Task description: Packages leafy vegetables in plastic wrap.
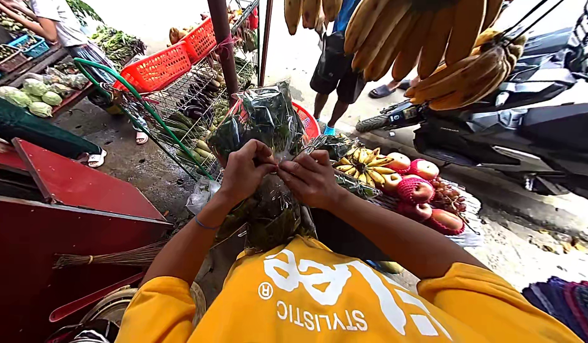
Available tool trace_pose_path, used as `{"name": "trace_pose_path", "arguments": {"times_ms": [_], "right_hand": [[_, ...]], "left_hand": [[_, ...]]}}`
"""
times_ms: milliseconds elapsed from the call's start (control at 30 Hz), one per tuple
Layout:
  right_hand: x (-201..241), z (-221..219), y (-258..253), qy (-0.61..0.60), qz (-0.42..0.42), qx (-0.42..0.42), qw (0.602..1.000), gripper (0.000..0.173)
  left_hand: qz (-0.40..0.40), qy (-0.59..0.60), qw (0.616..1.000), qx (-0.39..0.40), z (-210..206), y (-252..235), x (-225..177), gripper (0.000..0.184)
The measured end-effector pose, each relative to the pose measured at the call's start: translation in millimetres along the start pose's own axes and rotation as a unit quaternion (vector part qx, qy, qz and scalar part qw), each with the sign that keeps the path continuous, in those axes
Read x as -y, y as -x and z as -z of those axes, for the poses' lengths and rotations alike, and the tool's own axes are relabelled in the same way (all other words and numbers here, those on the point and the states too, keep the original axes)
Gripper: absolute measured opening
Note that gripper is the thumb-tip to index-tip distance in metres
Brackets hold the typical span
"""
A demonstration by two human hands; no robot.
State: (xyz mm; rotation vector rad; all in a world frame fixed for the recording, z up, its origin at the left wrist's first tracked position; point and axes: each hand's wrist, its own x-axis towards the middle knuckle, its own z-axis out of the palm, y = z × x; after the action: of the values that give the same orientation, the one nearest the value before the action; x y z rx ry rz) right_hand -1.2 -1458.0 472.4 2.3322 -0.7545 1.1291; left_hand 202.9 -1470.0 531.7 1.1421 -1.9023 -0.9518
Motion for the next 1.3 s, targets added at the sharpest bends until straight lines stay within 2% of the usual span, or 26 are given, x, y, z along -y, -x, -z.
{"name": "trace_pose_path", "arguments": {"times_ms": [67,133,200,267,333,367,400,433,533,600,667,800,900,1000,1133,1300], "right_hand": [[-2,-2,1,-0.038,0.005,-0.001,0.999,0.016],[-5,1,-2,-0.166,-0.026,0.013,0.986,0.014],[-10,13,-13,-0.363,-0.108,0.044,0.925,0.009],[-21,26,-26,-0.518,-0.169,0.098,0.833,0.007],[-32,37,-35,-0.586,-0.207,0.146,0.77,0.013],[-37,42,-40,-0.589,-0.214,0.165,0.762,0.012],[-42,48,-46,-0.569,-0.201,0.182,0.776,0.009],[-48,53,-53,-0.527,-0.173,0.2,0.808,0.007],[-62,66,-66,-0.314,-0.031,0.229,0.921,0.009],[-75,70,-65,-0.212,0.029,0.245,0.946,0.016],[-86,73,-58,-0.158,0.038,0.252,0.954,0.02],[-95,69,-42,-0.125,0.011,0.232,0.965,0.022],[-88,72,-48,-0.108,0.013,0.195,0.975,0.023],[-71,78,-61,-0.093,0.049,0.171,0.98,0.022],[-65,79,-66,-0.09,0.085,0.218,0.968,0.019],[-85,72,-42,-0.113,0.036,0.232,0.965,0.021]], "left_hand": [[0.005,-0.003,1.0,0.002,1,0,0,0.031],[0.004,-0.006,1.0,0.003,1,1,1,0.031],[-0.003,-0.001,1.0,0.0,3,2,4,0.03],[-0.009,0.006,1.0,-0.002,3,4,6,0.029],[-0.014,0.014,1.0,-0.001,2,7,5,0.028],[-0.013,0.018,1.0,0.0,1,8,4,0.029],[-0.01,0.023,1.0,0.001,1,9,3,0.029],[-0.008,0.027,1.0,0.002,1,9,3,0.029],[-0.001,0.035,0.999,0.001,6,9,8,0.029],[0.0,0.044,0.999,-0.002,9,10,11,0.028],[0.004,0.056,0.998,-0.005,13,12,10,0.028],[0.01,0.075,0.997,0.0,18,17,0,0.029],[-0.001,0.078,0.997,0.018,17,17,-3,0.028],[-0.018,0.056,0.997,0.041,13,15,-3,0.025],[-0.03,0.046,0.997,0.049,10,14,-3,0.023],[-0.041,0.068,0.997,0.017,22,18,0,0.026]]}}
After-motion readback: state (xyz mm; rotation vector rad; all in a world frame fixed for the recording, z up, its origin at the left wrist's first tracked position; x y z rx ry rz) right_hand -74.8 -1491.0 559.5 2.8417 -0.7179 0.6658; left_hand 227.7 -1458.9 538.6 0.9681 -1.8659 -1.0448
